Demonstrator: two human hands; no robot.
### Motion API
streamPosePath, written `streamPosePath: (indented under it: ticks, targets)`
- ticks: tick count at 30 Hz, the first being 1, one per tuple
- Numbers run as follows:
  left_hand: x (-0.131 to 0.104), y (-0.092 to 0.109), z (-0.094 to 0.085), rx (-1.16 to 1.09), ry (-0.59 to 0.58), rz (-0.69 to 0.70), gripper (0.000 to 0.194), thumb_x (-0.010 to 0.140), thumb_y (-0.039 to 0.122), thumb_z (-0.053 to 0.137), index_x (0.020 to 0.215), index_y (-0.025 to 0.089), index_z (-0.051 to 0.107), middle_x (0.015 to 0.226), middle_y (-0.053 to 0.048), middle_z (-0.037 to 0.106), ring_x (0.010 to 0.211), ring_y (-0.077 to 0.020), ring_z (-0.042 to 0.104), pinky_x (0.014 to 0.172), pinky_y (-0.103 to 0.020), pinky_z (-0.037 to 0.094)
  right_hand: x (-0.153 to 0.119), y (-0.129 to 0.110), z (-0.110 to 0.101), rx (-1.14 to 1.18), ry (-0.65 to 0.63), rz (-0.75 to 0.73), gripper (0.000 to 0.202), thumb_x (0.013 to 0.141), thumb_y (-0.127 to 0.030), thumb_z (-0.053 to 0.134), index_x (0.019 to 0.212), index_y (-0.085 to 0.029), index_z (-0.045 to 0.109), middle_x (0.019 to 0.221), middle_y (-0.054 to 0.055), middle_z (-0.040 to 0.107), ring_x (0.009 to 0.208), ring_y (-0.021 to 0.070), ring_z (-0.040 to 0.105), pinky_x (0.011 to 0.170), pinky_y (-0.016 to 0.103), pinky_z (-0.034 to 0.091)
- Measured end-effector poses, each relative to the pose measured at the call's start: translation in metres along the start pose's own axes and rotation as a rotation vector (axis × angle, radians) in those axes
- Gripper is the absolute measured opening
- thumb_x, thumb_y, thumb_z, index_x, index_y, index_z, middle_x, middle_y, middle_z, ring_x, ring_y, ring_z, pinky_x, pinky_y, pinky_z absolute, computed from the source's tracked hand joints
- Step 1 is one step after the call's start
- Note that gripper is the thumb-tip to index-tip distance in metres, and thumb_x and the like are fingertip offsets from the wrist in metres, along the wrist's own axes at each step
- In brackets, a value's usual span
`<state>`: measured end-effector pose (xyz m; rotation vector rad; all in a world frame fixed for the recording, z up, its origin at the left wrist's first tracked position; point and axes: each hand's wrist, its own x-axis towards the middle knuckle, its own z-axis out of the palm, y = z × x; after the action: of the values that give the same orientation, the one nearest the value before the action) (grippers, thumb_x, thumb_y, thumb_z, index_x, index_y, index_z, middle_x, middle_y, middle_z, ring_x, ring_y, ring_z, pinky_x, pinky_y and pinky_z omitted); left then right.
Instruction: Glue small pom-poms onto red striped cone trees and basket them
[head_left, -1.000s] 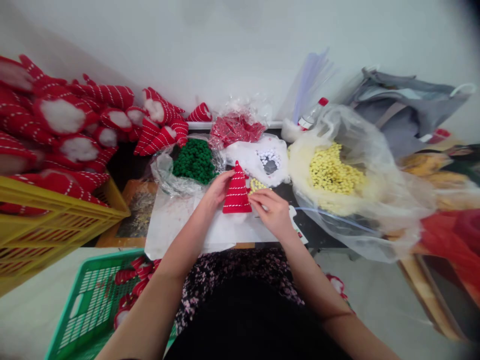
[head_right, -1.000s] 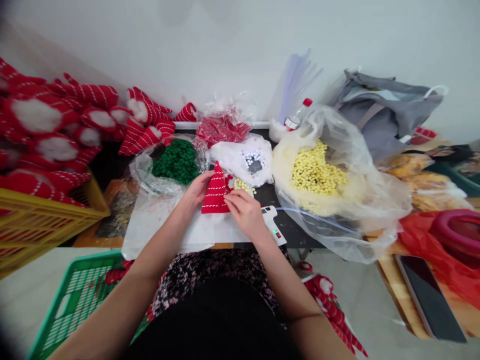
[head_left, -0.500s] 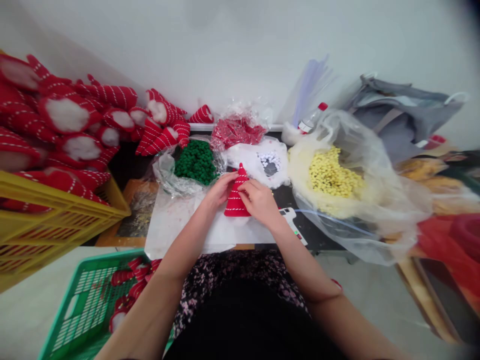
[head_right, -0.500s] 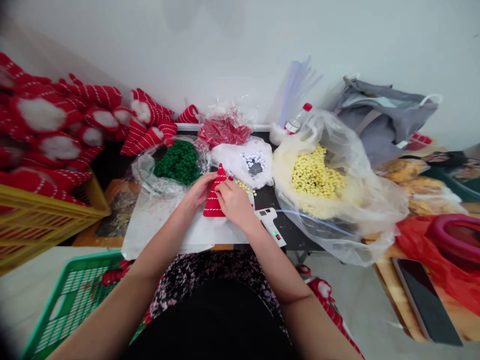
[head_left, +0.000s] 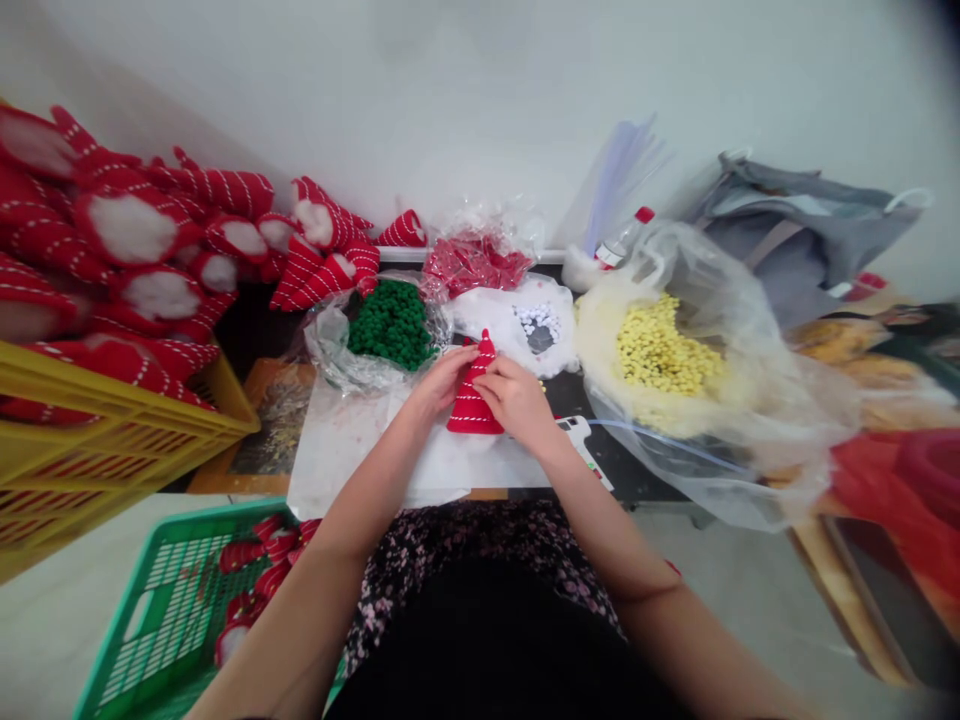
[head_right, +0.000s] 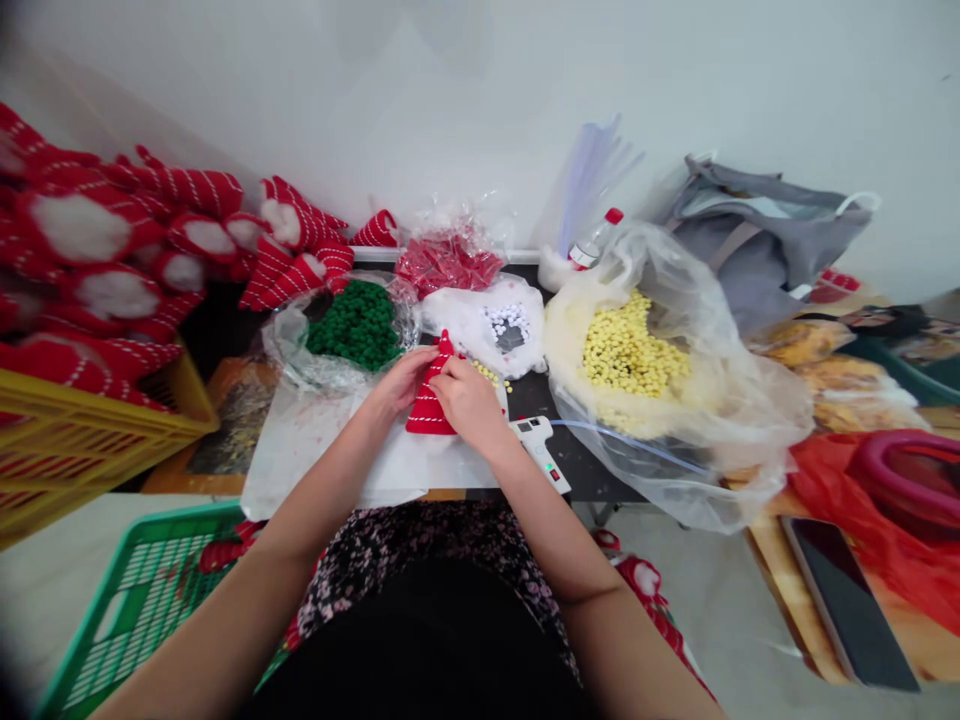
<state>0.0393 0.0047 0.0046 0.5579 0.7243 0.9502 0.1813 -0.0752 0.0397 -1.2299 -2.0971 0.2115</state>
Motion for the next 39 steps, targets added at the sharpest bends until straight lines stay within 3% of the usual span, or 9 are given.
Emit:
streamPosePath:
  ticks: [3,6,9,15,19,23,26,30,39]
  targets:
    - [0.000,0.001,0.000,-0.013,0.003,-0.005,0.014,0.069,0.014,0.081,0.079,0.015,0.071,0.071,0.001,0.073,0.064,-0.0137,0.067,0.065,-0.025,0.049,0.004,0.014,-0.008,0.123,0.040,0.023,0.020,0.099,-0.022,0.062,0.102,-0.023,0.082,0.098,0.007,0.073,0.088,0.0214,0.068,0.083,0.034,0.057]
    - [0.000,0.002,-0.002,-0.021,-0.010,-0.046,0.014,0.071,0.017,0.082,0.081,0.015,0.072,0.074,-0.002,0.075,0.064,-0.0154,0.068,0.068,-0.028,0.052,0.020,0.049,-0.025,0.014,0.072,0.264,0.022,0.099,-0.025,0.061,0.106,-0.020,0.082,0.103,0.009,0.077,0.090,0.0233,0.071,0.083,0.035,0.057]
    - [0.002,0.002,-0.006,-0.033,-0.001,-0.080,0.014,0.072,0.019,0.081,0.082,0.015,0.073,0.074,-0.002,0.075,0.064,-0.0165,0.068,0.068,-0.029,0.053,0.044,0.091,-0.035,-0.279,-0.151,0.563,0.030,0.097,-0.015,0.055,0.110,-0.016,0.081,0.110,0.013,0.080,0.102,0.0277,0.073,0.094,0.037,0.053]
    - [0.004,0.002,-0.008,-0.061,0.015,-0.104,0.014,0.074,0.020,0.080,0.085,0.014,0.073,0.074,-0.003,0.075,0.063,-0.0164,0.069,0.067,-0.028,0.054,0.069,0.124,-0.020,-0.314,-0.284,0.595,0.030,0.083,-0.001,0.058,0.098,-0.012,0.082,0.107,0.017,0.081,0.105,0.0287,0.073,0.093,0.031,0.051]
    - [0.003,0.005,-0.008,-0.069,0.015,-0.108,0.012,0.076,0.019,0.077,0.086,0.014,0.073,0.072,-0.002,0.074,0.063,-0.0160,0.068,0.066,-0.028,0.054,0.065,0.119,-0.024,-0.310,-0.245,0.593,0.027,0.085,-0.003,0.058,0.100,-0.011,0.079,0.108,0.018,0.080,0.106,0.0290,0.073,0.095,0.034,0.052]
    - [0.003,0.005,-0.007,-0.084,-0.006,-0.102,0.011,0.076,0.019,0.076,0.085,0.014,0.073,0.073,-0.003,0.074,0.064,-0.0166,0.068,0.068,-0.029,0.054,0.041,0.087,-0.041,-0.081,-0.109,0.531,0.022,0.091,-0.018,0.064,0.109,-0.013,0.075,0.102,0.012,0.081,0.092,0.0235,0.075,0.088,0.033,0.057]
    - [0.006,0.002,-0.008,-0.077,-0.031,-0.085,0.010,0.075,0.018,0.077,0.083,0.015,0.073,0.073,-0.002,0.073,0.063,-0.0162,0.066,0.068,-0.029,0.052,0.015,0.047,-0.047,0.281,-0.069,0.294,0.014,0.090,-0.026,0.070,0.101,-0.019,0.076,0.092,0.005,0.080,0.080,0.0205,0.075,0.080,0.033,0.061]
    - [0.008,0.000,-0.010,-0.077,-0.038,-0.053,0.011,0.074,0.016,0.078,0.083,0.014,0.073,0.075,-0.001,0.073,0.067,-0.0149,0.066,0.071,-0.028,0.051,-0.005,0.011,-0.041,0.315,-0.083,-0.001,0.012,0.094,-0.018,0.066,0.097,-0.021,0.077,0.100,0.006,0.078,0.084,0.0194,0.073,0.081,0.034,0.061]
    - [0.004,0.001,-0.003,-0.084,-0.026,-0.036,0.009,0.072,0.013,0.077,0.079,0.014,0.072,0.076,-0.001,0.074,0.065,-0.0135,0.065,0.071,-0.027,0.050,-0.006,0.019,-0.020,0.147,-0.135,-0.103,0.021,0.099,-0.019,0.063,0.101,-0.023,0.083,0.102,0.008,0.076,0.091,0.0214,0.071,0.084,0.036,0.060]
